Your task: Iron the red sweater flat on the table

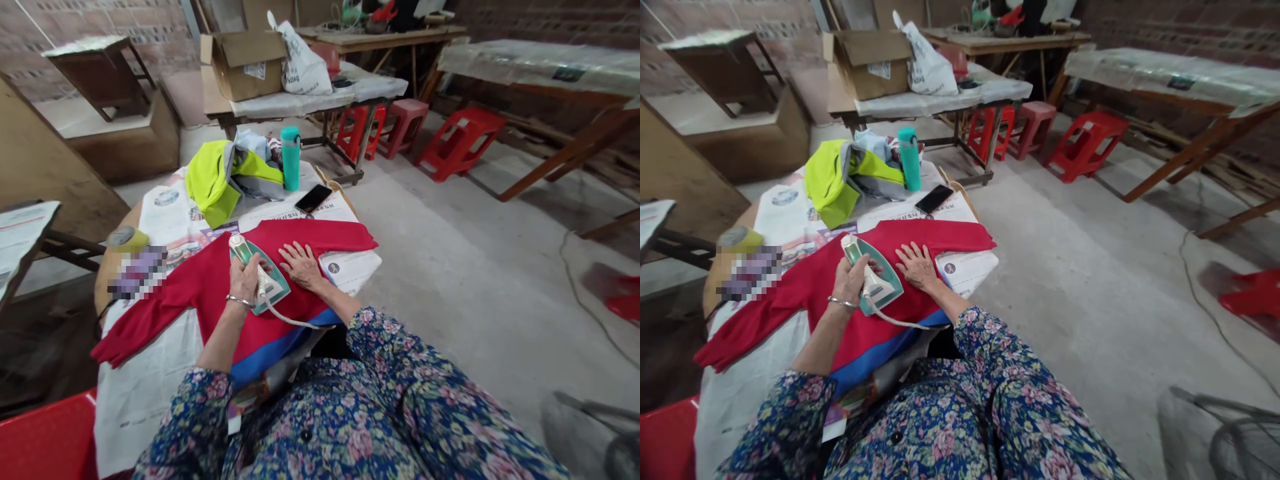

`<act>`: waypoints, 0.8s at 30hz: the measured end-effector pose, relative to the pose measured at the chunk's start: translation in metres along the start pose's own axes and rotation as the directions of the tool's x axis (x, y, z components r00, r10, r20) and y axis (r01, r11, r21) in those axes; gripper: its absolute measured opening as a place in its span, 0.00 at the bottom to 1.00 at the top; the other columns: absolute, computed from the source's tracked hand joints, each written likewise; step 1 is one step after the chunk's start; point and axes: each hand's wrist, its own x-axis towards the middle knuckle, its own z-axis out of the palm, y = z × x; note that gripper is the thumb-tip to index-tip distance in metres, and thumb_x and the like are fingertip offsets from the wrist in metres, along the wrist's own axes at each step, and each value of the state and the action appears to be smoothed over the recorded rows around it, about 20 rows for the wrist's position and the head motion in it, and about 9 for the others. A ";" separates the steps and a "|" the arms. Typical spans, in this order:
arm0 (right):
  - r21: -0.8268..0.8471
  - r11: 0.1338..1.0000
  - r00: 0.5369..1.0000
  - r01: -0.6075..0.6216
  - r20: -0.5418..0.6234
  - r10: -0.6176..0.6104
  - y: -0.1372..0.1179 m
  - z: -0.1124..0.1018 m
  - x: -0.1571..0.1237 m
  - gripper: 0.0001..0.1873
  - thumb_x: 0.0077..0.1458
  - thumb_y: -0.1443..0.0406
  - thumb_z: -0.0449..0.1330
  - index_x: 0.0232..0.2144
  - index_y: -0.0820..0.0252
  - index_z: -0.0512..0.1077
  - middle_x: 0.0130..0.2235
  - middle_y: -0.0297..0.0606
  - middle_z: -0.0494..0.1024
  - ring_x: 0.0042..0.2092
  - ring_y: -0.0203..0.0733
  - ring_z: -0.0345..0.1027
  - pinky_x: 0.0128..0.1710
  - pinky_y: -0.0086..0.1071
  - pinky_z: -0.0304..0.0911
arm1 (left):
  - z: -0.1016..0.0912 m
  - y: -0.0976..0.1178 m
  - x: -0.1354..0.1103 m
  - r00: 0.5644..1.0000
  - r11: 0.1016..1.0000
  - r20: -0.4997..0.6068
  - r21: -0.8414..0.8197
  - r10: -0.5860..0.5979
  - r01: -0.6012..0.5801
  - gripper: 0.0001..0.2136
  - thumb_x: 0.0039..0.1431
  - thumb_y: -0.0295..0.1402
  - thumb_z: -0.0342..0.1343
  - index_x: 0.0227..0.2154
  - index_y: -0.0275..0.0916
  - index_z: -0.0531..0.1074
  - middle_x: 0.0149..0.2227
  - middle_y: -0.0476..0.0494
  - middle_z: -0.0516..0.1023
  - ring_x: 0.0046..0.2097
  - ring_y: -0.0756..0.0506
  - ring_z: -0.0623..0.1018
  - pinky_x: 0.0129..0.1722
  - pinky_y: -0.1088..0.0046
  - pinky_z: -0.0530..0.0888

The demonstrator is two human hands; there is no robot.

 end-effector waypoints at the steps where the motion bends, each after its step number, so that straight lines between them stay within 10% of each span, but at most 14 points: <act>1: 0.002 1.000 1.000 0.003 -0.006 -0.003 0.001 0.002 0.000 0.28 0.79 0.62 0.57 0.76 0.55 0.75 0.80 0.49 0.71 0.83 0.59 0.59 0.82 0.60 0.53 | 0.000 0.003 0.003 1.000 1.000 -0.011 0.008 -0.011 0.011 0.15 0.54 0.41 0.69 0.37 0.46 0.67 0.28 0.51 0.80 0.30 0.41 0.85 0.33 0.63 0.83; 10: 0.022 0.999 0.999 0.029 -0.030 -0.028 0.008 0.003 -0.005 0.28 0.79 0.59 0.58 0.75 0.53 0.76 0.79 0.47 0.72 0.82 0.61 0.60 0.81 0.63 0.53 | -0.043 0.021 0.005 0.996 0.991 -0.084 0.135 0.023 -0.012 0.14 0.46 0.43 0.66 0.30 0.46 0.70 0.19 0.54 0.71 0.20 0.47 0.73 0.21 0.74 0.68; 18: 0.031 0.999 0.999 0.019 -0.026 -0.019 0.006 -0.001 -0.007 0.29 0.79 0.60 0.57 0.77 0.54 0.74 0.80 0.47 0.71 0.82 0.62 0.59 0.81 0.65 0.52 | -0.097 0.017 -0.058 0.989 0.976 -0.146 0.218 0.010 0.022 0.17 0.47 0.50 0.67 0.29 0.45 0.71 0.20 0.52 0.74 0.22 0.46 0.73 0.21 0.73 0.70; 24: 0.004 1.000 0.999 0.019 -0.031 -0.019 0.005 0.002 -0.006 0.29 0.80 0.58 0.57 0.77 0.54 0.74 0.80 0.47 0.71 0.82 0.61 0.59 0.82 0.62 0.52 | -0.106 0.016 -0.100 0.997 0.932 0.039 0.355 0.062 -0.072 0.20 0.53 0.54 0.69 0.25 0.45 0.71 0.21 0.48 0.75 0.25 0.44 0.76 0.25 0.70 0.74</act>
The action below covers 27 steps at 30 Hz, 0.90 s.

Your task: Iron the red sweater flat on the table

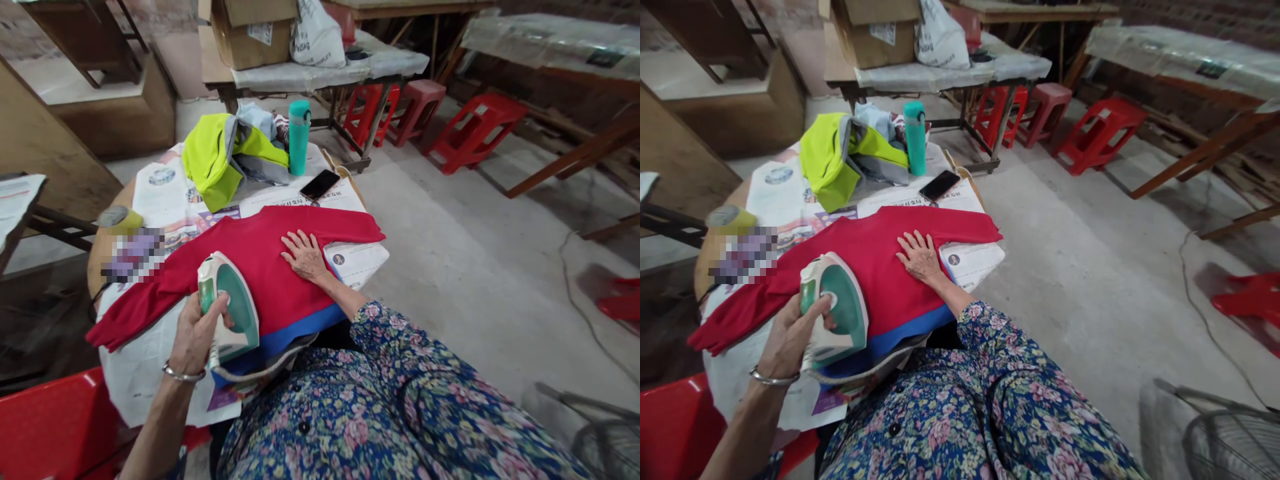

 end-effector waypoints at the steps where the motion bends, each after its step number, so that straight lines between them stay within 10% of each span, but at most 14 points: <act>1: -0.003 1.000 1.000 0.005 -0.009 -0.005 0.000 0.001 0.000 0.29 0.80 0.58 0.57 0.77 0.53 0.74 0.80 0.46 0.71 0.82 0.61 0.59 0.82 0.62 0.52 | 0.002 0.002 -0.002 1.000 0.999 0.016 0.029 0.019 -0.020 0.20 0.53 0.55 0.69 0.24 0.45 0.71 0.20 0.47 0.75 0.26 0.44 0.77 0.26 0.69 0.75; 9: -0.042 0.999 1.000 0.013 -0.018 -0.014 0.004 0.004 -0.004 0.29 0.81 0.57 0.57 0.77 0.52 0.74 0.80 0.44 0.71 0.82 0.60 0.60 0.81 0.62 0.56 | 0.027 0.023 0.046 0.999 0.999 0.011 -0.020 -0.037 0.038 0.20 0.44 0.55 0.67 0.29 0.46 0.70 0.19 0.51 0.75 0.22 0.44 0.75 0.22 0.71 0.69; 15: -0.044 0.999 0.999 0.023 -0.042 -0.025 0.006 0.008 -0.005 0.29 0.82 0.55 0.57 0.77 0.52 0.74 0.79 0.44 0.73 0.81 0.59 0.61 0.81 0.61 0.55 | 0.012 0.022 0.075 0.992 0.997 -0.119 -0.071 -0.049 0.041 0.19 0.41 0.52 0.67 0.27 0.46 0.69 0.18 0.52 0.73 0.22 0.45 0.76 0.22 0.72 0.70; 27: -0.034 0.999 0.998 0.022 -0.051 -0.024 0.007 0.010 -0.005 0.29 0.81 0.55 0.56 0.77 0.53 0.74 0.79 0.46 0.72 0.81 0.61 0.61 0.81 0.63 0.54 | 0.010 0.013 0.000 0.999 0.999 -0.016 0.007 -0.049 0.049 0.21 0.49 0.56 0.69 0.30 0.46 0.71 0.19 0.52 0.76 0.24 0.44 0.77 0.25 0.69 0.73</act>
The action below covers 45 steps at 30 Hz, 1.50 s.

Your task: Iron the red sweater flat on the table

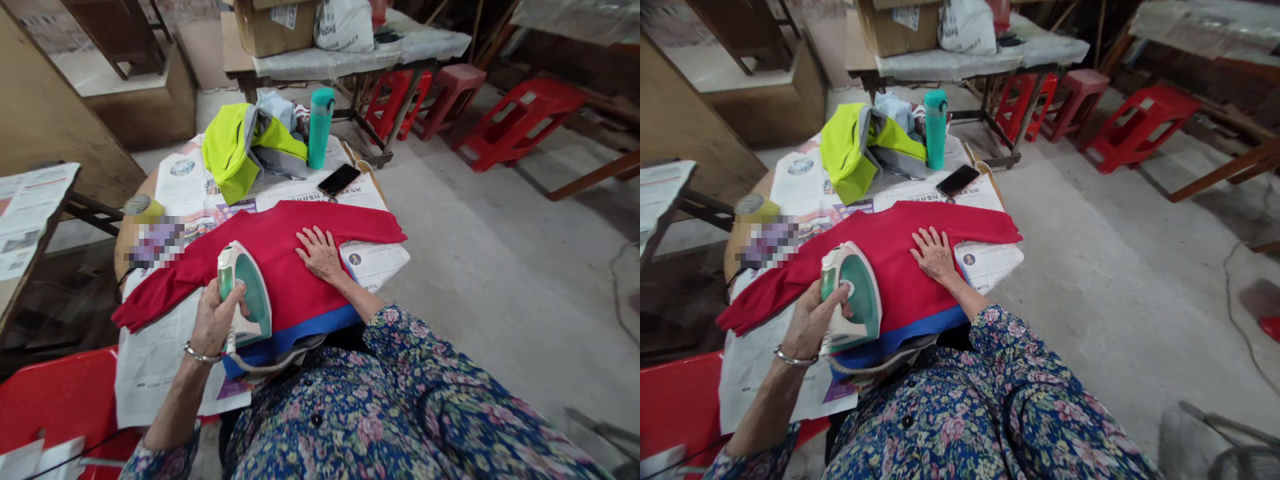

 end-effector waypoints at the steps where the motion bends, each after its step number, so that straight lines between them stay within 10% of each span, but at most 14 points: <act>1: 0.000 1.000 1.000 -0.001 -0.001 0.001 0.000 0.000 0.000 0.29 0.81 0.55 0.56 0.77 0.53 0.74 0.79 0.46 0.73 0.81 0.60 0.61 0.81 0.63 0.54 | 0.004 0.001 -0.002 1.000 1.000 0.018 0.004 0.014 -0.014 0.20 0.50 0.55 0.68 0.30 0.46 0.71 0.19 0.51 0.76 0.24 0.44 0.77 0.26 0.69 0.73; 8: 0.013 1.000 0.999 0.017 -0.043 -0.016 0.007 0.004 -0.004 0.29 0.81 0.55 0.54 0.76 0.52 0.75 0.78 0.46 0.74 0.80 0.61 0.63 0.80 0.64 0.55 | 0.027 0.010 0.026 0.997 0.998 0.071 -0.050 0.030 -0.026 0.18 0.49 0.52 0.67 0.31 0.46 0.71 0.19 0.51 0.76 0.23 0.45 0.76 0.23 0.72 0.69; 16: 0.029 0.999 0.998 0.029 -0.051 -0.027 0.011 0.007 -0.004 0.29 0.81 0.55 0.54 0.76 0.52 0.75 0.77 0.47 0.75 0.80 0.62 0.62 0.80 0.66 0.54 | 0.016 0.009 0.086 0.990 0.978 -0.142 -0.208 -0.020 -0.010 0.17 0.45 0.47 0.68 0.28 0.47 0.68 0.18 0.52 0.72 0.20 0.46 0.73 0.21 0.73 0.68; 23: 0.041 0.999 1.000 0.011 -0.028 -0.010 0.006 0.005 -0.004 0.30 0.80 0.57 0.54 0.76 0.56 0.75 0.78 0.48 0.73 0.80 0.62 0.61 0.80 0.66 0.53 | 0.016 -0.003 0.072 0.956 0.962 -0.281 -0.274 -0.078 -0.002 0.19 0.46 0.50 0.69 0.30 0.48 0.66 0.18 0.55 0.70 0.20 0.46 0.73 0.21 0.72 0.69; 33: 0.051 0.999 1.000 0.011 -0.024 -0.010 0.005 0.003 -0.006 0.30 0.80 0.57 0.53 0.76 0.55 0.75 0.78 0.47 0.74 0.80 0.63 0.61 0.80 0.67 0.52 | 0.022 0.020 0.073 0.998 0.991 0.054 -0.129 0.033 -0.025 0.14 0.45 0.43 0.68 0.28 0.46 0.70 0.18 0.54 0.72 0.21 0.46 0.74 0.22 0.73 0.69; 45: 0.027 1.000 1.000 0.011 -0.009 -0.010 0.005 0.000 -0.009 0.29 0.80 0.57 0.54 0.75 0.56 0.75 0.78 0.50 0.74 0.81 0.65 0.61 0.80 0.68 0.53 | 0.043 0.050 0.131 0.881 0.985 0.446 -0.002 0.156 -0.173 0.10 0.49 0.35 0.71 0.26 0.44 0.73 0.18 0.53 0.72 0.20 0.48 0.71 0.22 0.74 0.66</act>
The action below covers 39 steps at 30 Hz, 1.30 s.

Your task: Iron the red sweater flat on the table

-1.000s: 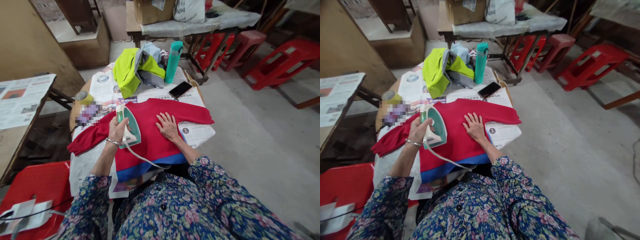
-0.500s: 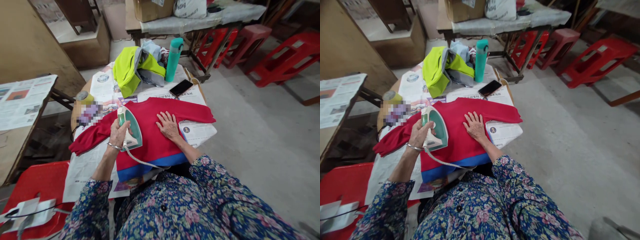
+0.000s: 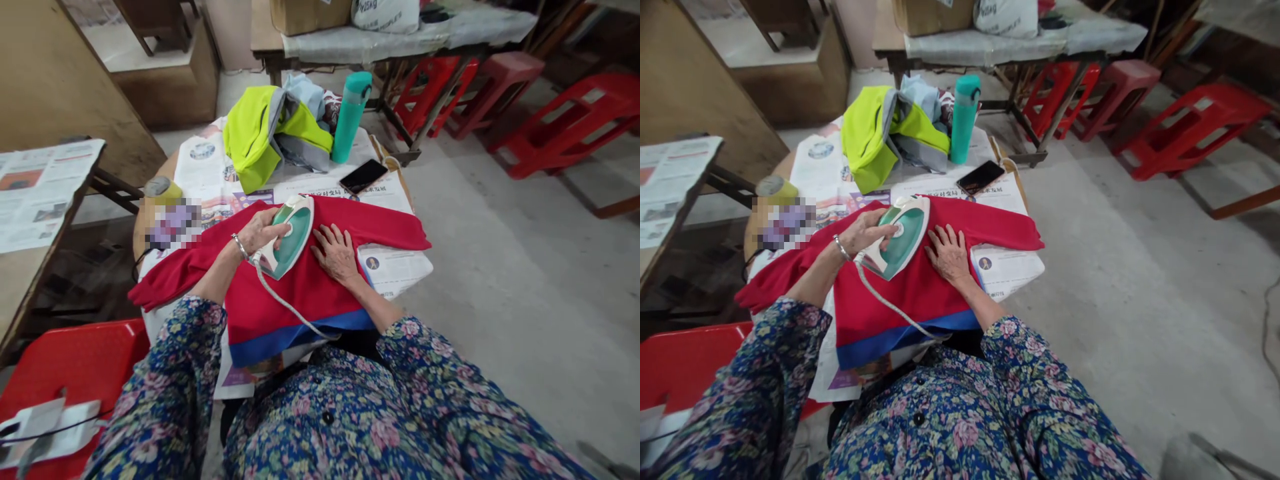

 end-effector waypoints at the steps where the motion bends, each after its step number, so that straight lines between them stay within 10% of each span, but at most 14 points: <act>1: 0.003 1.000 1.000 0.002 -0.005 -0.002 0.000 0.000 0.000 0.29 0.80 0.57 0.54 0.75 0.56 0.76 0.78 0.50 0.74 0.81 0.65 0.61 0.80 0.69 0.53 | 0.002 0.000 0.003 1.000 1.000 -0.017 -0.016 -0.014 0.013 0.10 0.49 0.34 0.71 0.26 0.44 0.73 0.18 0.53 0.72 0.20 0.48 0.70 0.22 0.74 0.66; 5: 0.003 1.000 1.000 -0.008 0.002 0.008 0.000 0.001 0.001 0.29 0.80 0.57 0.54 0.76 0.56 0.75 0.78 0.49 0.74 0.81 0.64 0.61 0.81 0.68 0.52 | 0.009 -0.006 0.007 0.974 0.992 -0.217 -0.117 -0.065 0.041 0.10 0.50 0.31 0.68 0.26 0.44 0.70 0.18 0.53 0.71 0.19 0.49 0.70 0.21 0.74 0.66; 15: 0.064 0.998 0.999 0.003 -0.038 -0.001 0.003 0.007 0.008 0.30 0.79 0.56 0.54 0.75 0.54 0.76 0.78 0.46 0.74 0.81 0.63 0.60 0.81 0.68 0.51 | 0.012 -0.021 -0.035 0.744 0.951 -0.616 -0.296 -0.260 0.087 0.12 0.49 0.38 0.66 0.31 0.47 0.67 0.19 0.53 0.70 0.23 0.44 0.76 0.21 0.72 0.67; 26: 0.049 0.999 0.998 0.012 -0.054 -0.009 0.004 0.009 0.016 0.30 0.78 0.57 0.55 0.74 0.58 0.77 0.77 0.49 0.75 0.79 0.65 0.62 0.80 0.69 0.53 | 0.059 -0.033 -0.138 0.845 0.965 -0.488 -0.238 -0.218 0.111 0.19 0.47 0.49 0.68 0.34 0.47 0.68 0.19 0.54 0.75 0.22 0.45 0.76 0.22 0.72 0.69; 39: 0.005 0.999 0.996 0.037 -0.083 -0.037 0.015 0.012 0.015 0.30 0.78 0.57 0.54 0.73 0.58 0.78 0.76 0.52 0.76 0.78 0.69 0.64 0.77 0.72 0.55 | 0.068 -0.026 -0.181 0.811 0.939 -0.531 -0.339 -0.246 0.063 0.20 0.49 0.53 0.69 0.35 0.47 0.69 0.19 0.55 0.72 0.22 0.46 0.75 0.22 0.71 0.68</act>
